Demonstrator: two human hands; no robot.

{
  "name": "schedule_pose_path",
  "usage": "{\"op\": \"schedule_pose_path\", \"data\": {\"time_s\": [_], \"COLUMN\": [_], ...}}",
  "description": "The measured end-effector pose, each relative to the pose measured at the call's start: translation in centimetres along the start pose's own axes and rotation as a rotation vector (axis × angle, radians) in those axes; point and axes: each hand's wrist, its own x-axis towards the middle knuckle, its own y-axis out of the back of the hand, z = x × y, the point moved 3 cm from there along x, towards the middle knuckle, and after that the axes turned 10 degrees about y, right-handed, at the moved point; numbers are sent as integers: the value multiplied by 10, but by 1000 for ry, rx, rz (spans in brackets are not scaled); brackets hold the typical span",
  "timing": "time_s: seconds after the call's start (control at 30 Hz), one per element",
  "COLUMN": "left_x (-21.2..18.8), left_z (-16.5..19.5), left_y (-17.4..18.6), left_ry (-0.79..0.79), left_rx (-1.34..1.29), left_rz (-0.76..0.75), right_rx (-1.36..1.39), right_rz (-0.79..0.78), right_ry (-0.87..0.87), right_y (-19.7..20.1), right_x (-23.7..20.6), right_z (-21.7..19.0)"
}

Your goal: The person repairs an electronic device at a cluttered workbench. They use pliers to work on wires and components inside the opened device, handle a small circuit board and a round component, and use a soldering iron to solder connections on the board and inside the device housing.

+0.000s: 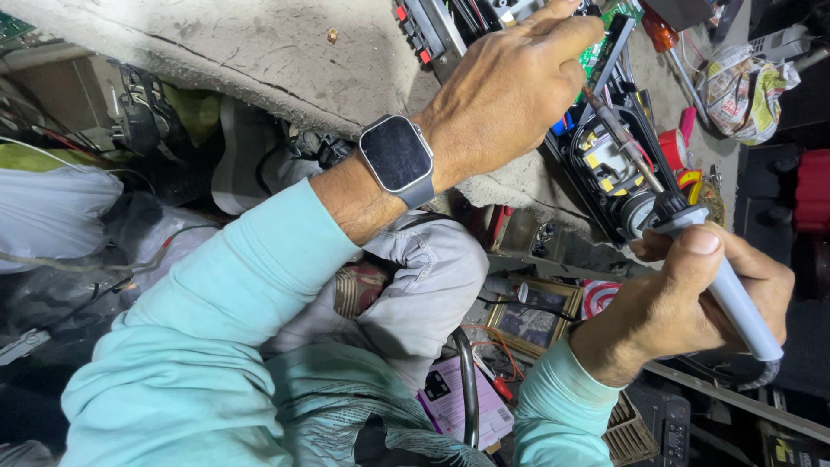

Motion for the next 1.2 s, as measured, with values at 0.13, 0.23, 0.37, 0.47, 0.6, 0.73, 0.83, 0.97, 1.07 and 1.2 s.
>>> {"op": "schedule_pose_path", "data": {"time_s": [0.13, 0.23, 0.37, 0.47, 0.6, 0.73, 0.83, 0.97, 1.07, 1.2], "left_x": [0, 0, 3, 5, 5, 6, 7, 4, 2, 4], "left_z": [0, 0, 5, 7, 6, 10, 10, 5, 1, 0], "left_y": [-1, 0, 2, 5, 7, 10, 9, 2, -3, -7], "left_ry": [16, 15, -145, -106, 74, 8, -165, -240, -219, -169], "left_rx": [-16, -9, 165, 111, -7, 6, 200, 254, 224, 201], "left_rz": [8, 12, 51, 31, -81, -25, -31, -64, -54, -34], "right_rx": [-1, -10, 20, 110, 95, -20, 51, -7, -40, -13], "right_rz": [0, 21, 147, 191, -2, -221, -331, -420, -422, -399], "right_ry": [18, 8, -23, -4, -10, -18, 46, 157, 168, 148], "right_y": [-3, -4, -5, -15, -38, -61, -78, -89, -93, -93], "right_x": [1, 1, -1, -1, 8, 14, 16, 18, 17, 16], "right_z": [0, -2, -3, 2, 19, 30, 36, 45, 51, 55]}}
